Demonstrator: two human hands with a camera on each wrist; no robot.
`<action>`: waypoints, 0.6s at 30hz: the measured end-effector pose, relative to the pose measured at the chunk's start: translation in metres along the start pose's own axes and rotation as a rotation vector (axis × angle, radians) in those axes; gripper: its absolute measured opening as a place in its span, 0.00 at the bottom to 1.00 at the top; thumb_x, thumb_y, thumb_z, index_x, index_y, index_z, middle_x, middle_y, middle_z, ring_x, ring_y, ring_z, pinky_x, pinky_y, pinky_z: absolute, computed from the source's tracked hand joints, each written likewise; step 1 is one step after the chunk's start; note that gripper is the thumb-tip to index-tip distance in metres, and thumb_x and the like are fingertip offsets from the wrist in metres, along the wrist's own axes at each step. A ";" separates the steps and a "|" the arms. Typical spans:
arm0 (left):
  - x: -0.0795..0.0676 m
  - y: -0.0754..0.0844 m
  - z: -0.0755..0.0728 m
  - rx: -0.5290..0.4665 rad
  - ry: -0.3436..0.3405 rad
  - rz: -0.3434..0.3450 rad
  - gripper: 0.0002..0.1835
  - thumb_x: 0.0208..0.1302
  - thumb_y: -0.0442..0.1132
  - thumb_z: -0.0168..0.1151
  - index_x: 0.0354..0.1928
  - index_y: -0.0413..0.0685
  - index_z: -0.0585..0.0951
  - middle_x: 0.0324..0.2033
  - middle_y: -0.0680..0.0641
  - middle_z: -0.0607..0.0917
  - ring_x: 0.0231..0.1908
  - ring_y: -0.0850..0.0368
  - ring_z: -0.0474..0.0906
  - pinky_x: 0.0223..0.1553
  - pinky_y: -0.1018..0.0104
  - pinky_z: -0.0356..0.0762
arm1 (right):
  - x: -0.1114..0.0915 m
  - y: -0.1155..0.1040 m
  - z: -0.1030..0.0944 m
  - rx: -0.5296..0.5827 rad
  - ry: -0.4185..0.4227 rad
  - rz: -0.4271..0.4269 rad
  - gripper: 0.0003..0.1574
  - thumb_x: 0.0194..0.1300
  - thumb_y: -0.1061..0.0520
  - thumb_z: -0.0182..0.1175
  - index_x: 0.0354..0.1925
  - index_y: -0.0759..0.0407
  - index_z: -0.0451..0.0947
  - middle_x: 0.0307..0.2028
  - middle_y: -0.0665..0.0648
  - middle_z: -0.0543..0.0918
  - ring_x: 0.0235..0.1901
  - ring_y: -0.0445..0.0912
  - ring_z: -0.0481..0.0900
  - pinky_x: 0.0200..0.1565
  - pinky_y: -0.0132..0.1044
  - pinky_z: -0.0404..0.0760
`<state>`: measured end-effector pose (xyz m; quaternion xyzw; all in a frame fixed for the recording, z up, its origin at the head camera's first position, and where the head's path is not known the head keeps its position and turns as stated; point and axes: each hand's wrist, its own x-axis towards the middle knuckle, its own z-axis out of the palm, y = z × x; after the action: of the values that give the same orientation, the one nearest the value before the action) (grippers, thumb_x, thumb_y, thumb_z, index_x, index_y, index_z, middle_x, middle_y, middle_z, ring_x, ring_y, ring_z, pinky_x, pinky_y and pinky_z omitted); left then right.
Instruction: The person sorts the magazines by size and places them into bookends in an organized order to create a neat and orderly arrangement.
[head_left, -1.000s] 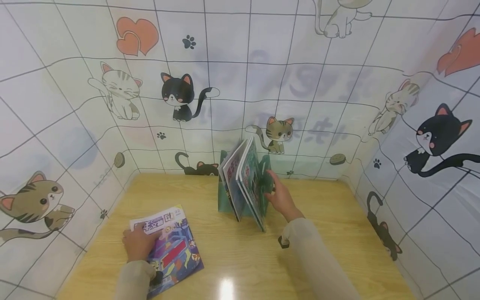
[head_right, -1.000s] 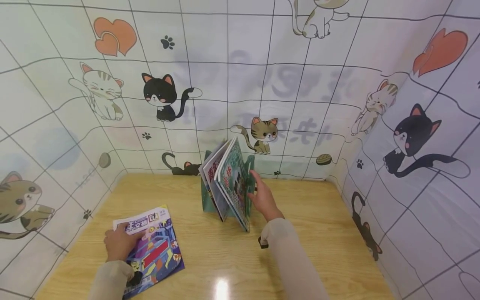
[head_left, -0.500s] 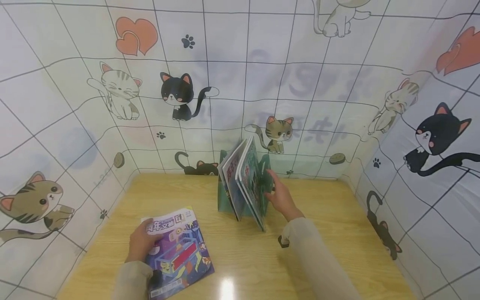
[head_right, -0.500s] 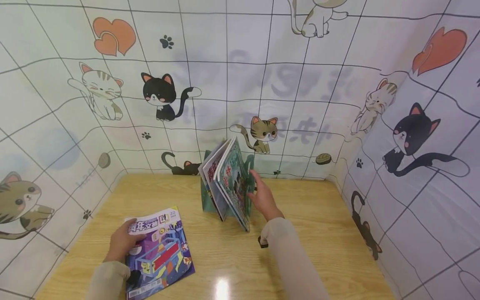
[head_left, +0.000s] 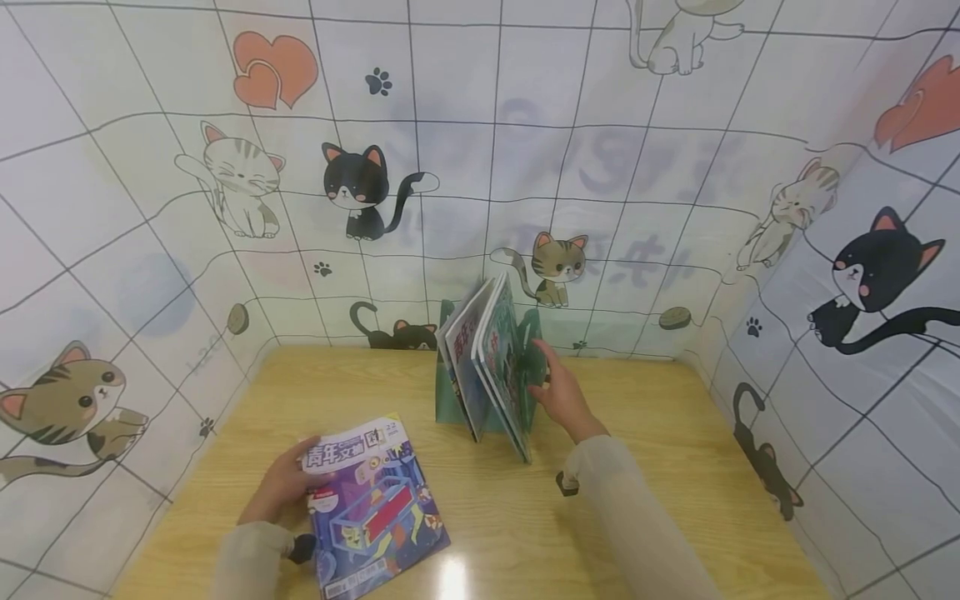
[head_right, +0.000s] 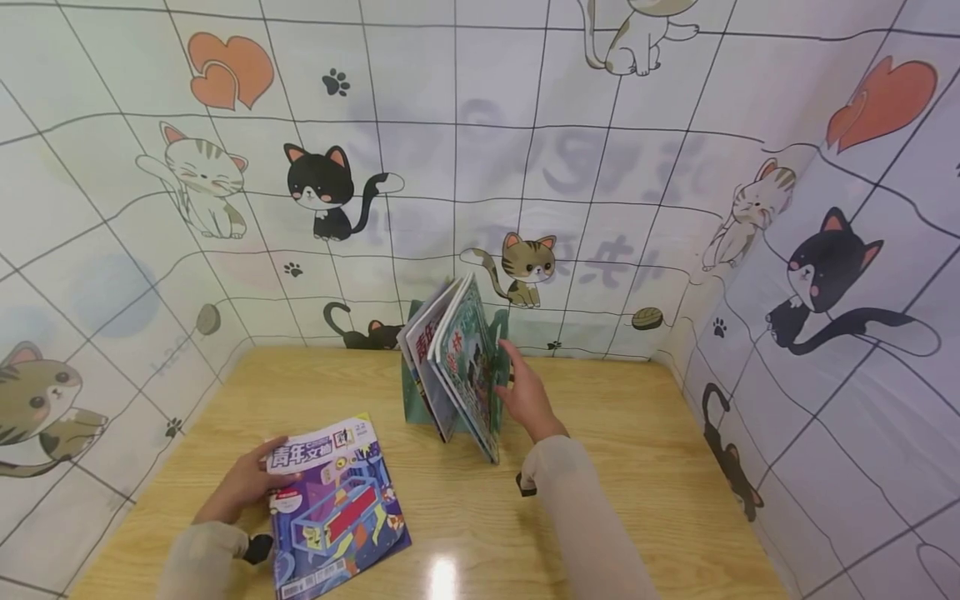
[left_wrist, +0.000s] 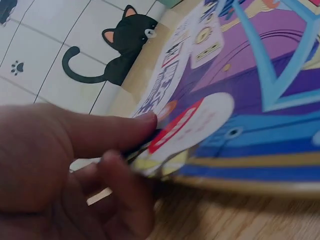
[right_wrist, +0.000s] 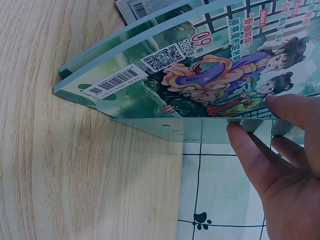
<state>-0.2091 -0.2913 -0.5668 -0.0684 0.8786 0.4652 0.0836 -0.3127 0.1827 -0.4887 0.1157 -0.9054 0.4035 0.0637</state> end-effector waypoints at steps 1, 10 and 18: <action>0.000 0.000 -0.001 -0.028 -0.022 0.006 0.49 0.53 0.43 0.74 0.73 0.37 0.58 0.61 0.26 0.69 0.56 0.32 0.71 0.57 0.39 0.68 | 0.000 0.000 0.000 -0.001 -0.001 0.001 0.57 0.59 0.68 0.67 0.75 0.41 0.48 0.71 0.65 0.59 0.54 0.67 0.75 0.44 0.54 0.81; -0.003 -0.006 -0.006 -0.250 -0.127 0.042 0.50 0.52 0.27 0.66 0.76 0.48 0.53 0.63 0.29 0.69 0.52 0.42 0.77 0.49 0.56 0.76 | 0.000 0.002 0.000 0.004 -0.001 0.009 0.56 0.60 0.68 0.66 0.75 0.41 0.49 0.71 0.64 0.59 0.55 0.69 0.73 0.46 0.56 0.80; -0.005 -0.009 -0.001 -0.433 -0.102 0.097 0.49 0.53 0.22 0.63 0.76 0.53 0.55 0.61 0.26 0.71 0.46 0.45 0.80 0.40 0.56 0.82 | 0.001 0.001 0.001 0.012 -0.004 0.017 0.57 0.60 0.68 0.66 0.75 0.40 0.48 0.72 0.64 0.58 0.55 0.69 0.73 0.46 0.56 0.80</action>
<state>-0.2025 -0.2971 -0.5725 -0.0189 0.7551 0.6493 0.0886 -0.3139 0.1822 -0.4896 0.1093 -0.9041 0.4090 0.0580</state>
